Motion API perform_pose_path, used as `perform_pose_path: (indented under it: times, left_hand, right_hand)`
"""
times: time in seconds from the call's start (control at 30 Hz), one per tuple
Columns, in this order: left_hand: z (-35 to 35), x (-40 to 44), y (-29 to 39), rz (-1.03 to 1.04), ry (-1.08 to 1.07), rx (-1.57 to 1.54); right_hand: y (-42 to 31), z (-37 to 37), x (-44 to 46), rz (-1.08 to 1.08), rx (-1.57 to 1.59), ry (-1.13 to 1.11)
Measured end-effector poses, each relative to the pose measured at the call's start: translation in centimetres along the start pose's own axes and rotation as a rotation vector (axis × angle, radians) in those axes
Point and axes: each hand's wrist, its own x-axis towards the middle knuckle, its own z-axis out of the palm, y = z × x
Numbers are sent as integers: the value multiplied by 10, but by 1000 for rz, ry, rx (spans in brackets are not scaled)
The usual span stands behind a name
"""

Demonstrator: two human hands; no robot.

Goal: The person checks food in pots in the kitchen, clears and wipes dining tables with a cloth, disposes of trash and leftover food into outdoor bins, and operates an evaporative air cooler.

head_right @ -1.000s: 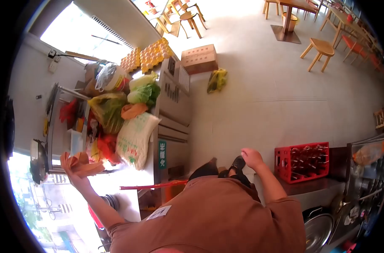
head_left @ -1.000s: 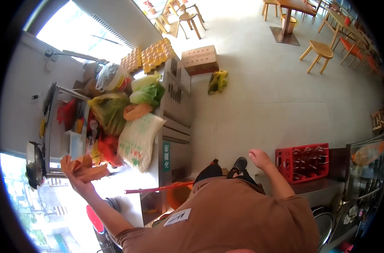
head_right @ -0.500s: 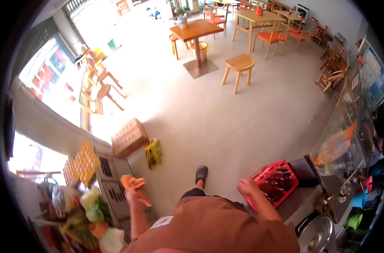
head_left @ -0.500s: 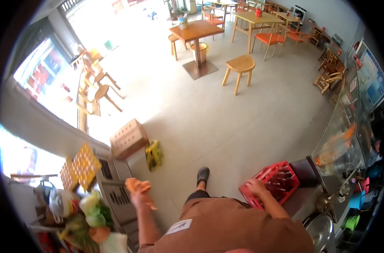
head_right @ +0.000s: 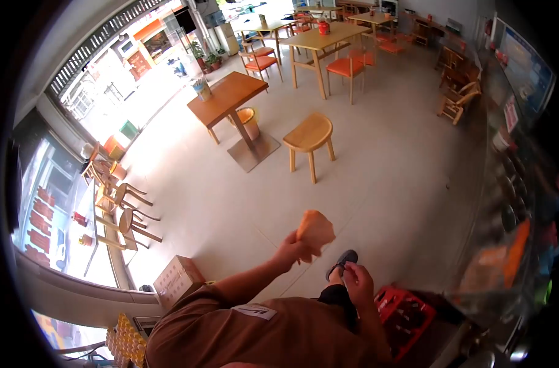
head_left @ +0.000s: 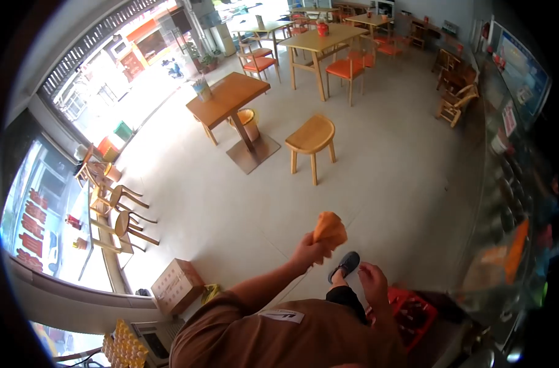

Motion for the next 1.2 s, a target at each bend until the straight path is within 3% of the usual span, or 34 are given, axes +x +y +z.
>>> perform_pose_path:
  times: [0.03, 0.07, 0.17, 0.27, 0.33, 0.37, 0.4, 0.47, 0.53, 0.6, 0.67, 0.73, 0.77, 0.8, 0.83, 0.87, 0.9, 0.93, 1.0, 1.03, 1.07, 1.13, 1.2]
  left_hand:
    - [22, 10, 44, -93, 28, -54]
    - [28, 42, 46, -139, 34, -52]
    - [43, 126, 71, -162, -24, -80]
    - [56, 186, 137, -106, -46, -199]
    - [59, 216, 184, -49, -243, -151]
    - [55, 242, 194, -150, -320, -130]
    - [57, 269, 195, -123, -268, -179]
    - [59, 328, 192, 24, -278, -192]
    - [51, 377, 217, 46, -273, -226]
    - [49, 450, 233, 73, -310, -245]
    - [50, 535, 235, -58, -615, -999]
    - [51, 600, 259, -23, -658, -1046]
    - [48, 628, 276, -44, -716, -1062]
    - [51, 652, 290, -69, -773, -1087]
    - [56, 675, 306, -63, -747, -1110]
    - [61, 695, 326, -22, -572, -1036]
    - [65, 714, 344, 19, -399, -954]
    - [66, 733, 362, 31, -375, -959]
    - [72, 772, 389, 76, 42, 38]
    - [75, 808, 381, 117, 0, 16]
    - [78, 836, 380, 113, 25, 7]
    - [93, 889, 376, 132, 200, -21]
    - [112, 954, 364, 167, 367, 54]
  right_hand:
    - [15, -5, 28, -11, 1, 28]
    - [18, -12, 61, -29, 0, 55]
    - [-4, -39, 153, -44, 1, -27]
    - [-19, -60, 248, -123, -13, -160]
    - [-22, -71, 309, -149, 69, -157]
    - [-18, -76, 340, -15, 235, -254]
    - [-25, -78, 374, -22, 209, -326]
    - [-39, -70, 436, 162, 529, -368]
    - [-24, -75, 493, 195, 547, -479]
    - [-17, -84, 554, 387, 947, -406]
    - [-28, -89, 620, 473, 1009, -371]
    - [-33, -107, 682, 522, 1060, -362]
    - [-71, -97, 708, 657, 993, -32]
    - [-71, -100, 738, 684, 975, -51]
    - [-66, -106, 771, 644, 953, 26]
    - [-64, -111, 801, 594, 937, 102]
    - [-64, -123, 827, 559, 959, 22]
    - [-64, -125, 854, 570, 956, -4]
    - [-64, -129, 905, 549, 968, 82]
    - [-70, -111, 931, 467, 773, 326]
    - [-62, -120, 955, 477, 767, 301]
    - [-39, -148, 1003, 578, 878, -23]
    - [-2, -172, 1060, 627, 890, -115]
